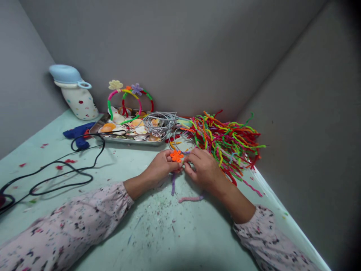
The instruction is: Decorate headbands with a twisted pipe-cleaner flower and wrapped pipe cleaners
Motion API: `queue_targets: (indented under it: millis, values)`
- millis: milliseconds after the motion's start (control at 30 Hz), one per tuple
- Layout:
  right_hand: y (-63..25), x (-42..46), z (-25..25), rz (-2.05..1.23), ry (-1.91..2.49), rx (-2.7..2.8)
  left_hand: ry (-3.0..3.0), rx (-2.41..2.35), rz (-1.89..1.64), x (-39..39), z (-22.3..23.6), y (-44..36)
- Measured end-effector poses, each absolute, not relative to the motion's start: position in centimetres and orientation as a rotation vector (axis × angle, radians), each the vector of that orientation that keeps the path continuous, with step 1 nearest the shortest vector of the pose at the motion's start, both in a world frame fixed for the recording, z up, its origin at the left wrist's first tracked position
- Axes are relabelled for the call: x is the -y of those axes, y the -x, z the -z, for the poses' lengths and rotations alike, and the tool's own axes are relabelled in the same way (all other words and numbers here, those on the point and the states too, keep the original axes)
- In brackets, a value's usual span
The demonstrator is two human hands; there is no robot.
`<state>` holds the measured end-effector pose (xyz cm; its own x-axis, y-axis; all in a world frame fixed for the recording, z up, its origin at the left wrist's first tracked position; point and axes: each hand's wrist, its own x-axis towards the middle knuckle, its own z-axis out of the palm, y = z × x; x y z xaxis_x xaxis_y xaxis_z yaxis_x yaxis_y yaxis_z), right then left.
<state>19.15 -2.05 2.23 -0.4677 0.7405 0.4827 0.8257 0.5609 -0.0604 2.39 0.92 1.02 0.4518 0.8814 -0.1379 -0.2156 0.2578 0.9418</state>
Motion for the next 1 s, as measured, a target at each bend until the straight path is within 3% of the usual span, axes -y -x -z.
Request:
queue_targets:
  millis: [433,1000]
  values:
    - [-18.80,2.38,-2.64,0.237,1.285,2.350,-1.126,-0.840,-0.836,-1.04,-1.06,-2.35]
    - [-19.04,1.62,-2.75,-0.813,1.513,1.829,-1.124,-0.844,-0.842,-1.04,-0.81,-2.31]
